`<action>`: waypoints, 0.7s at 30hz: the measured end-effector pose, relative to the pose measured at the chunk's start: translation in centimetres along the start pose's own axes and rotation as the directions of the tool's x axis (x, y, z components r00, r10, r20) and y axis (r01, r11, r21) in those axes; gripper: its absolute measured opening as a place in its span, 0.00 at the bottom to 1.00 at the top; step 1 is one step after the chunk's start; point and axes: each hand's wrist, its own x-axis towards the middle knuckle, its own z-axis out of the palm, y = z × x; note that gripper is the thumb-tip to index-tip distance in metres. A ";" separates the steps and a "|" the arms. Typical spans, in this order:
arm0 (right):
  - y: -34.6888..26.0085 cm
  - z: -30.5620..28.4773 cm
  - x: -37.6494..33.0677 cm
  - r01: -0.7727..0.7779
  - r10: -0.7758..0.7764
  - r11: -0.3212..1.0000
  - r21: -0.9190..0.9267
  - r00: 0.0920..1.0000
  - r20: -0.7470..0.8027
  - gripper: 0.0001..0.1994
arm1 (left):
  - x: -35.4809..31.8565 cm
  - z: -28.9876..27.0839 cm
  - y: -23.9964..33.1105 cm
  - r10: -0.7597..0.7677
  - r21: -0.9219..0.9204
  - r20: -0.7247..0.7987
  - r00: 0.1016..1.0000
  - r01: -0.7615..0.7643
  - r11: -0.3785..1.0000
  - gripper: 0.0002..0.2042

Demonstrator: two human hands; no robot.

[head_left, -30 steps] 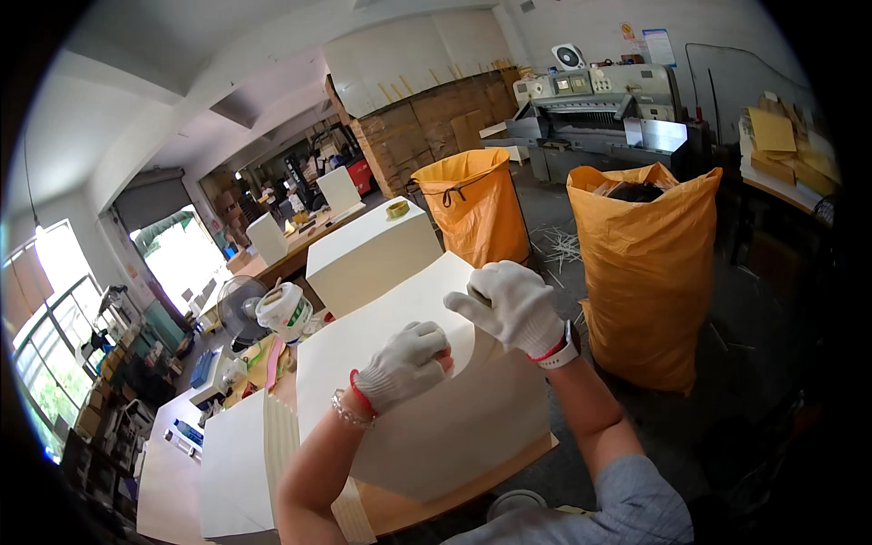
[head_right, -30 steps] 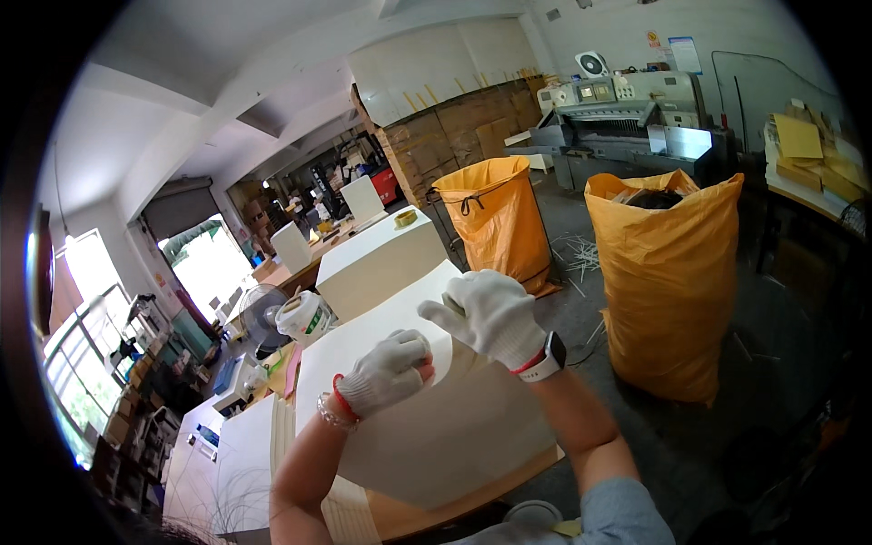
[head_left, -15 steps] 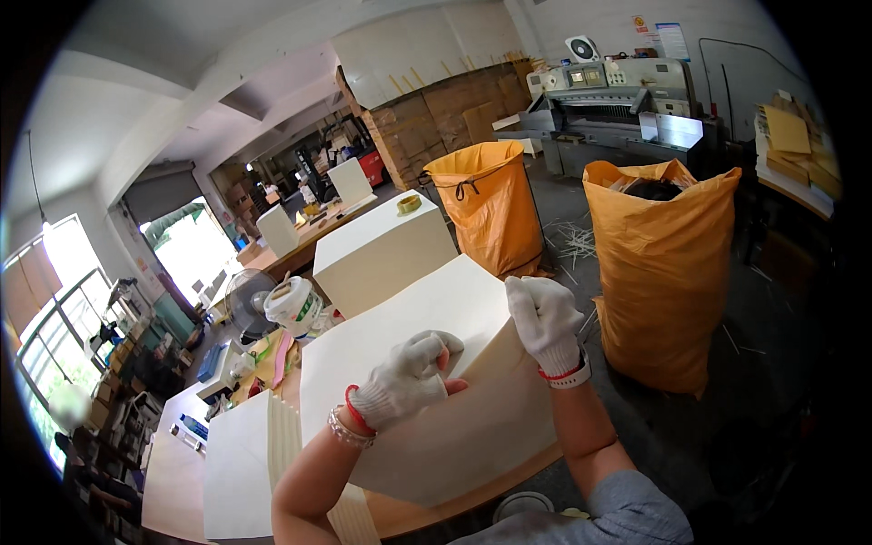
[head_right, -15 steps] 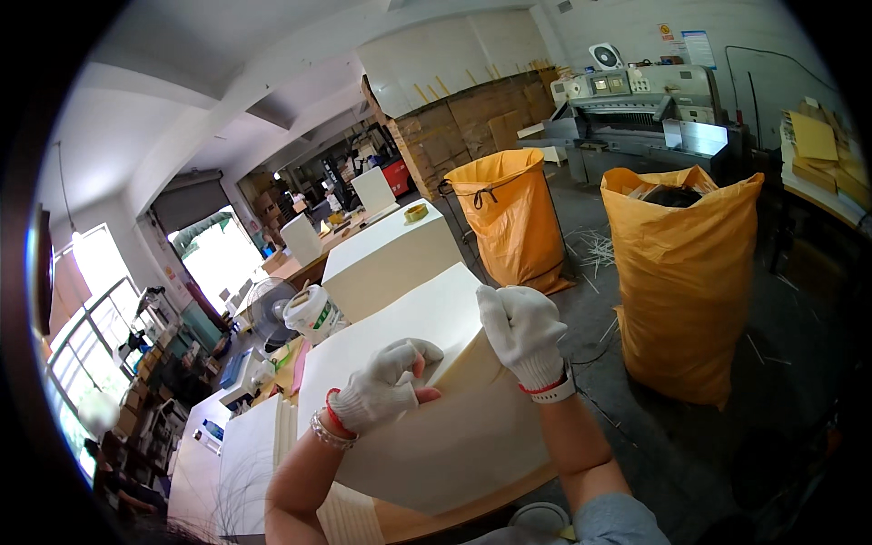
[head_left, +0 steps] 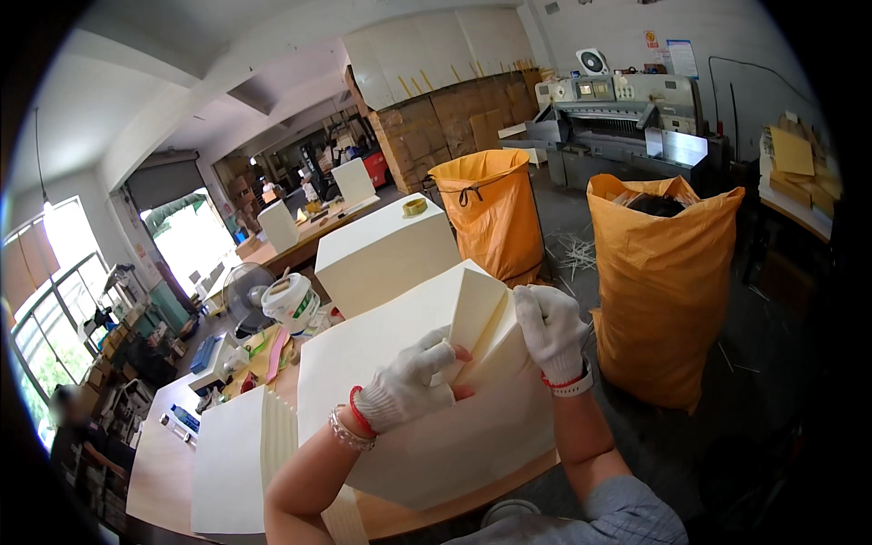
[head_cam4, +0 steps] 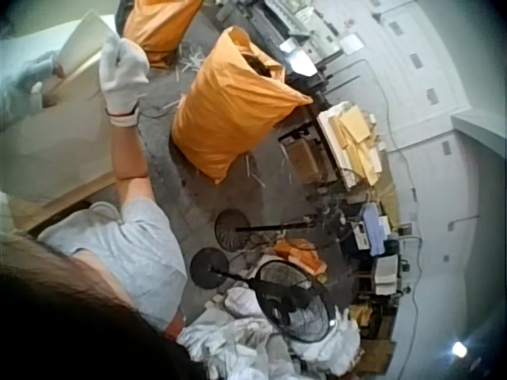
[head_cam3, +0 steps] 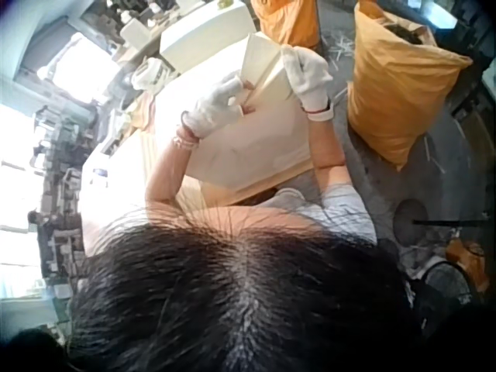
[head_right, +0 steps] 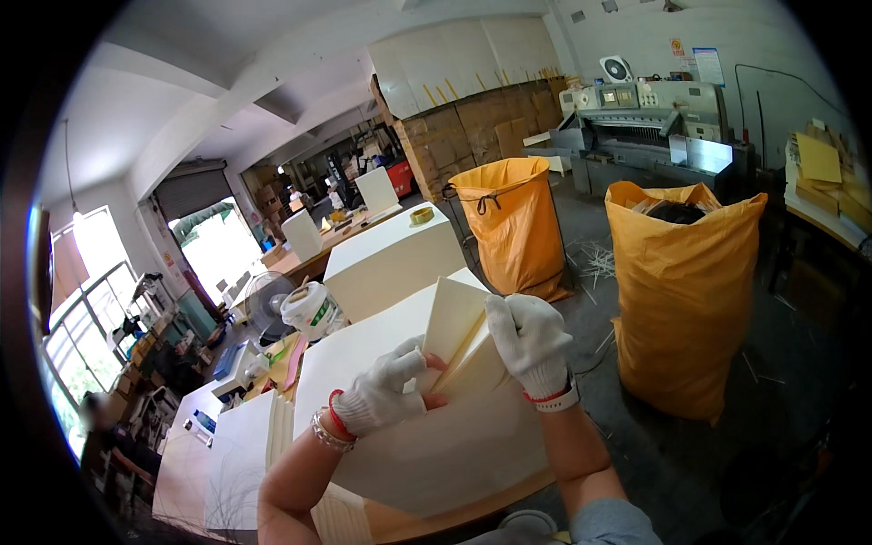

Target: The person repeatedly picks up stacks of white paper sheets from a table, aligns them, and places them back down. The person wears white gloves and handles the paper by hand without using tools.

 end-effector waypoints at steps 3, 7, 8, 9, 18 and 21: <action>0.0 -0.2 0.1 -0.001 0.001 1.000 -0.008 1.000 -0.011 0.16 | 0.0 0.2 -0.5 0.045 0.028 -0.030 0.999 -0.044 0.999 0.20; 0.0 0.0 0.1 -0.043 0.043 0.995 0.086 0.999 0.003 0.16 | -0.1 -0.1 0.3 -0.060 -0.056 -0.029 0.998 0.058 0.997 0.20; -0.3 0.0 0.1 -0.116 0.114 0.986 0.124 0.993 0.020 0.16 | -0.2 0.0 0.5 -0.001 -0.018 -0.069 0.998 0.000 1.000 0.18; -0.4 -0.1 0.2 -0.115 0.113 0.987 0.114 0.993 0.029 0.16 | -0.3 0.0 0.7 0.059 0.023 -0.107 0.993 -0.057 0.998 0.16; -0.1 -0.1 -0.1 0.026 -0.026 1.000 -0.018 1.000 0.004 0.17 | 0.1 0.3 0.3 -0.001 -0.026 -0.031 1.000 0.000 1.000 0.15; 0.0 -0.1 -0.1 0.041 -0.041 0.999 -0.022 0.999 -0.006 0.18 | 0.1 0.3 0.0 0.037 -0.009 -0.057 0.998 -0.038 0.999 0.14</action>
